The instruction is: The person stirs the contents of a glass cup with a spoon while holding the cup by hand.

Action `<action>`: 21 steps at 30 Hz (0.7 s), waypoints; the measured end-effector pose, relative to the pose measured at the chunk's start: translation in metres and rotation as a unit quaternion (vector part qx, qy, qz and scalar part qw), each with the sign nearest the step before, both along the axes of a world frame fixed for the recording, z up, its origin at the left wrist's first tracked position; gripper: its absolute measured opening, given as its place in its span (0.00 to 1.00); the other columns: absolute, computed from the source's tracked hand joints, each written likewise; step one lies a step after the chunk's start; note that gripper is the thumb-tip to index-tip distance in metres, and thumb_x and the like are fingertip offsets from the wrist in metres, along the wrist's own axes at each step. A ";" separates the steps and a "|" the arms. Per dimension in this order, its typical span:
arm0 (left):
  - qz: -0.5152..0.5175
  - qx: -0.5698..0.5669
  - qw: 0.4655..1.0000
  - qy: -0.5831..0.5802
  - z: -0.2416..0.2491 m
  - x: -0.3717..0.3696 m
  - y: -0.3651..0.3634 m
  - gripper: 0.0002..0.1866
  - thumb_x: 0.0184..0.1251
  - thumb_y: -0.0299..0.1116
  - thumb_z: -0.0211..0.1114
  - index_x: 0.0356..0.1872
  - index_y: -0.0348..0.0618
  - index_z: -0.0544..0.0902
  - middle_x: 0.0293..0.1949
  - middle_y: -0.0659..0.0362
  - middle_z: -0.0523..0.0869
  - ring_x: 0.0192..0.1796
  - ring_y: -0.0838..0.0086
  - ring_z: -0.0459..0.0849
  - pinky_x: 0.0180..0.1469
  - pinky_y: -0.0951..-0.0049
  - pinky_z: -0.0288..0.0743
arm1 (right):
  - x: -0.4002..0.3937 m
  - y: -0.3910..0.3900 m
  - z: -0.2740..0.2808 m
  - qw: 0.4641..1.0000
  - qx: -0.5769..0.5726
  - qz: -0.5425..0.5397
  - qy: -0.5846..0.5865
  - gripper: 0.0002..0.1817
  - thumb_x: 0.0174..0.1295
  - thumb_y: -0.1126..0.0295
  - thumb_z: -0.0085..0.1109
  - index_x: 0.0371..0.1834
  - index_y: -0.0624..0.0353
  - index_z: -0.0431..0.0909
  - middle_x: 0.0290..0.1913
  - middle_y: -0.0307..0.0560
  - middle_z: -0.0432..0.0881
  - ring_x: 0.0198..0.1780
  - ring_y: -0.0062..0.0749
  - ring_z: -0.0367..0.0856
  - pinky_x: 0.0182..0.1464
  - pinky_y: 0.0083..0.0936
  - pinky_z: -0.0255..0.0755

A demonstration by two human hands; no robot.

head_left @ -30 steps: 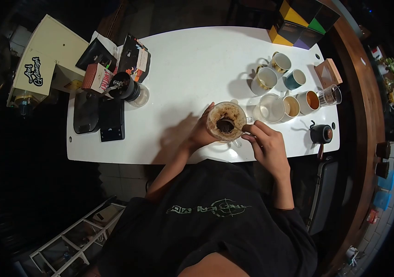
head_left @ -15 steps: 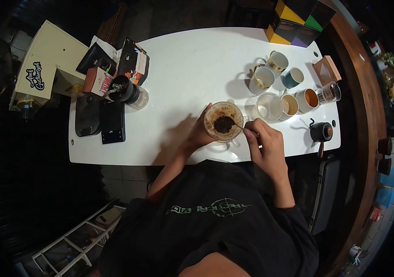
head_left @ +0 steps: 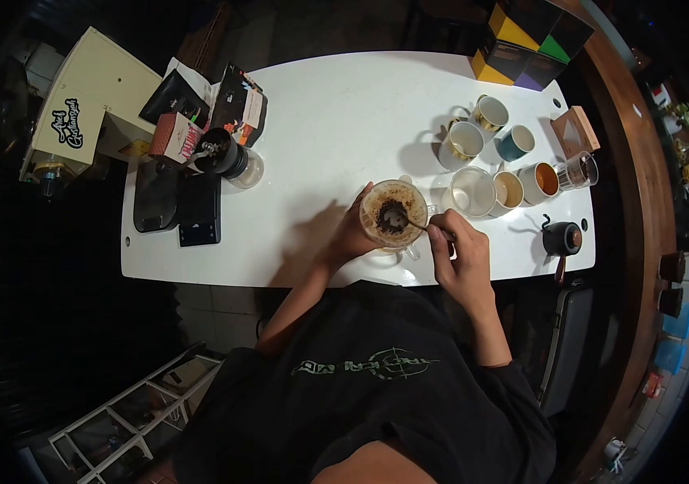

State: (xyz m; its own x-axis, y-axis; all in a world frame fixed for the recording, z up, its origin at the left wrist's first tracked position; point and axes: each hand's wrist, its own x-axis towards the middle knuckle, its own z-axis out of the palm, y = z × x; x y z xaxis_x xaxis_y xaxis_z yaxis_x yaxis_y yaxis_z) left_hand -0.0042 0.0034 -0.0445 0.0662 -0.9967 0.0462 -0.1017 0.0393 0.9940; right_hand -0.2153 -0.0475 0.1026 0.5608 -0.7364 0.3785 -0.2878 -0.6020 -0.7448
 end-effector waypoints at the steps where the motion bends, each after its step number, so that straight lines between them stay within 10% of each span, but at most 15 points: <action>1: -0.002 -0.004 1.000 -0.009 0.000 0.000 0.000 0.44 0.52 0.41 0.88 0.69 0.38 0.75 0.62 0.56 0.87 0.68 0.68 0.82 0.85 0.61 0.52 | 0.000 -0.002 -0.001 1.000 0.001 0.013 0.002 0.03 0.69 0.77 0.65 0.39 0.62 0.80 0.33 0.48 0.82 0.29 0.45 0.84 0.31 0.35 0.74; 21: 0.013 -0.004 1.000 -0.015 -0.002 -0.001 -0.001 0.43 0.51 0.40 0.89 0.68 0.39 0.76 0.62 0.55 0.87 0.67 0.67 0.83 0.85 0.61 0.54 | -0.005 0.004 -0.005 0.999 0.002 0.033 -0.008 0.03 0.67 0.77 0.65 0.39 0.62 0.80 0.32 0.48 0.80 0.27 0.44 0.83 0.29 0.35 0.73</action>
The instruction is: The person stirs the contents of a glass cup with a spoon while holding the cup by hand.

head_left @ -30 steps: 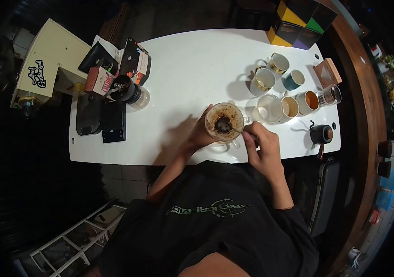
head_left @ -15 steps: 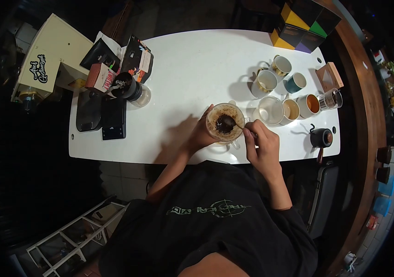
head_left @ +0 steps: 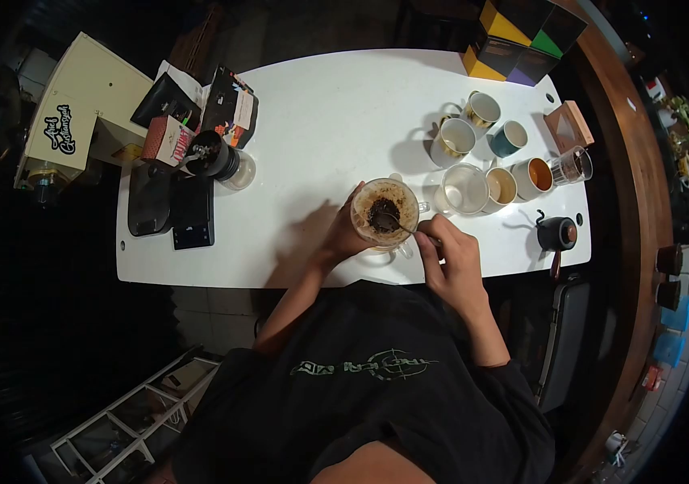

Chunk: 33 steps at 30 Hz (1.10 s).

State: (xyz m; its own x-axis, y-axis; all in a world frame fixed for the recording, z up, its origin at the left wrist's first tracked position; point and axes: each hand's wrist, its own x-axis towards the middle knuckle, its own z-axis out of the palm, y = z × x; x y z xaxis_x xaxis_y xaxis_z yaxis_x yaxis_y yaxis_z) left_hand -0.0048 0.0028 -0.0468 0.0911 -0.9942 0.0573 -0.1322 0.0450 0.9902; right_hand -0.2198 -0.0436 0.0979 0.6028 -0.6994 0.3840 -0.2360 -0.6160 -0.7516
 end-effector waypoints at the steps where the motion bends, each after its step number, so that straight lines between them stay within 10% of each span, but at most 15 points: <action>1: -0.011 0.005 1.000 -0.024 0.002 0.001 0.000 0.44 0.50 0.40 0.89 0.69 0.39 0.76 0.62 0.55 0.87 0.67 0.67 0.82 0.85 0.61 0.55 | 0.001 -0.001 -0.004 1.000 0.000 0.000 0.000 0.03 0.67 0.77 0.65 0.39 0.62 0.80 0.32 0.48 0.80 0.27 0.44 0.83 0.29 0.35 0.73; 33: -0.011 -0.018 0.999 -0.029 0.006 0.000 -0.003 0.43 0.50 0.38 0.89 0.67 0.38 0.76 0.60 0.55 0.87 0.65 0.66 0.84 0.83 0.61 0.57 | 0.011 0.010 -0.006 0.995 -0.085 -0.028 0.032 0.05 0.65 0.77 0.66 0.37 0.62 0.78 0.30 0.47 0.76 0.24 0.45 0.79 0.27 0.37 0.71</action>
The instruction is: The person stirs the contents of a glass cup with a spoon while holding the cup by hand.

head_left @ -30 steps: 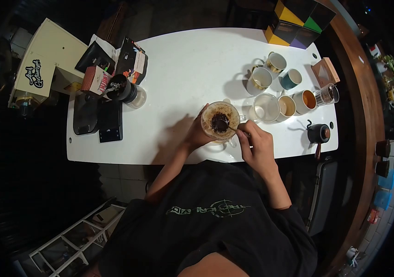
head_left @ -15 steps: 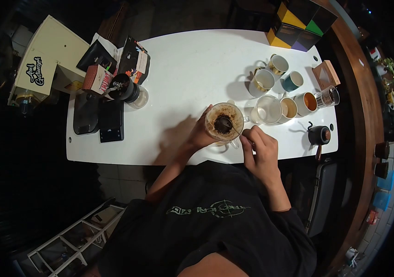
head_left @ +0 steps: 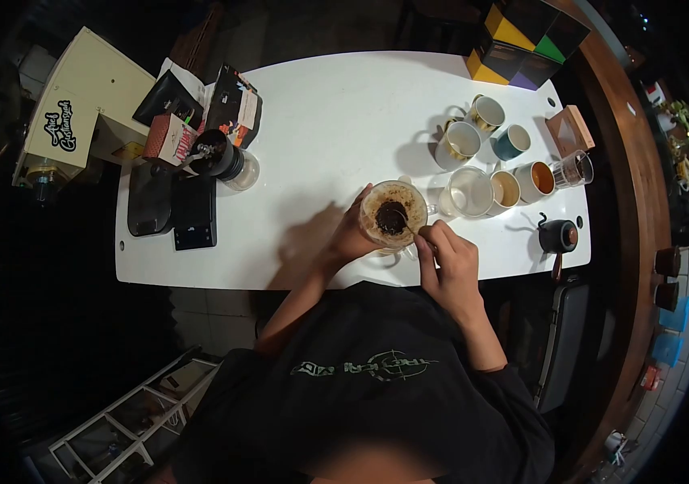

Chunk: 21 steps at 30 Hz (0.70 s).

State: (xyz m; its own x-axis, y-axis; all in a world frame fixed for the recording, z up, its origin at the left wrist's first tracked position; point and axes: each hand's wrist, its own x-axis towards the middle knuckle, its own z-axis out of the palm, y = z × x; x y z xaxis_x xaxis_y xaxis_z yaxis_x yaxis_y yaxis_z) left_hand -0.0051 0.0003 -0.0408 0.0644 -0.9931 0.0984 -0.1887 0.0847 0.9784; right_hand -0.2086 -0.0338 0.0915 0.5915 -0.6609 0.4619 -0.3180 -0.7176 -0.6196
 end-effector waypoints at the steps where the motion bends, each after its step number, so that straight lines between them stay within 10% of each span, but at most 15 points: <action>1: -0.004 0.008 1.000 0.004 -0.001 0.000 0.000 0.44 0.50 0.38 0.89 0.68 0.38 0.75 0.61 0.56 0.87 0.65 0.67 0.84 0.83 0.61 0.58 | -0.002 0.001 0.003 1.000 -0.002 -0.003 0.001 0.05 0.65 0.78 0.66 0.37 0.61 0.78 0.30 0.47 0.76 0.24 0.45 0.79 0.27 0.37 0.70; 21: -0.002 0.030 0.999 0.024 -0.003 0.001 0.000 0.45 0.47 0.39 0.90 0.68 0.38 0.77 0.62 0.54 0.86 0.67 0.66 0.82 0.80 0.62 0.63 | -0.002 0.002 0.000 1.000 -0.027 0.001 0.011 0.06 0.64 0.77 0.67 0.36 0.62 0.77 0.30 0.47 0.75 0.24 0.43 0.78 0.27 0.37 0.70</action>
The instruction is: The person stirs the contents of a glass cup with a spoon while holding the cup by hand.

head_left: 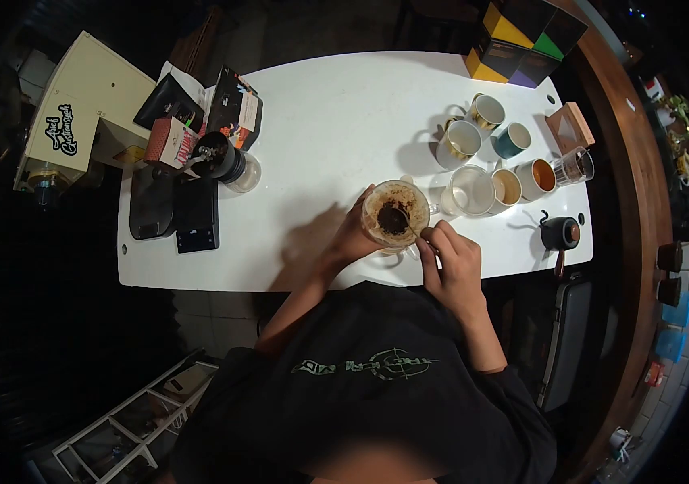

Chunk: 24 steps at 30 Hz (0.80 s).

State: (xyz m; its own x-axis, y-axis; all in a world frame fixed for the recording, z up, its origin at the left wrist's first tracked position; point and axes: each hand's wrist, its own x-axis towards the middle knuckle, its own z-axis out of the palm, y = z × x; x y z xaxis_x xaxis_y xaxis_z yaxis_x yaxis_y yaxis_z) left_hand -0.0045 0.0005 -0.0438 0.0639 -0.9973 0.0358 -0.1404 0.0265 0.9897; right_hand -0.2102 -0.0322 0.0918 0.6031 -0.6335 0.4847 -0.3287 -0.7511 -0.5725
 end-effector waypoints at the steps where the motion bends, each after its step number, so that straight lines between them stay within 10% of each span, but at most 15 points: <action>1: 0.001 0.005 1.000 -0.006 -0.002 0.000 0.000 0.46 0.47 0.39 0.90 0.68 0.38 0.76 0.62 0.54 0.86 0.66 0.66 0.82 0.79 0.62 0.65 | -0.001 0.001 0.003 1.000 0.000 -0.002 -0.003 0.06 0.64 0.78 0.67 0.36 0.62 0.77 0.30 0.47 0.75 0.24 0.44 0.78 0.27 0.37 0.70; 18: 0.003 -0.016 0.999 -0.046 0.001 0.002 0.000 0.48 0.46 0.39 0.91 0.69 0.39 0.74 0.62 0.52 0.85 0.66 0.61 0.82 0.72 0.60 0.73 | 0.011 -0.001 -0.017 0.997 -0.048 -0.029 -0.047 0.08 0.57 0.76 0.69 0.32 0.59 0.77 0.26 0.45 0.74 0.23 0.40 0.77 0.26 0.35 0.68; 24: -0.004 -0.026 0.999 -0.022 0.013 -0.001 -0.002 0.35 0.51 0.37 0.87 0.61 0.43 0.82 0.62 0.54 0.84 0.66 0.59 0.82 0.70 0.58 0.75 | 0.022 -0.025 -0.005 0.994 -0.092 0.037 -0.044 0.08 0.55 0.74 0.69 0.31 0.58 0.77 0.26 0.43 0.76 0.22 0.39 0.77 0.25 0.36 0.69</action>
State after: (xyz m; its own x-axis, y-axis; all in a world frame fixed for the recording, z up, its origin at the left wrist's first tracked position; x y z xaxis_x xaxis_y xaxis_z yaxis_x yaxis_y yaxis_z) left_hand -0.0057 -0.0016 -0.0309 0.0529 -0.9945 0.0907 -0.1836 0.0796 0.9798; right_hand -0.1887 -0.0568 0.0868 0.5942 -0.4852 0.6415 -0.2235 -0.8658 -0.4478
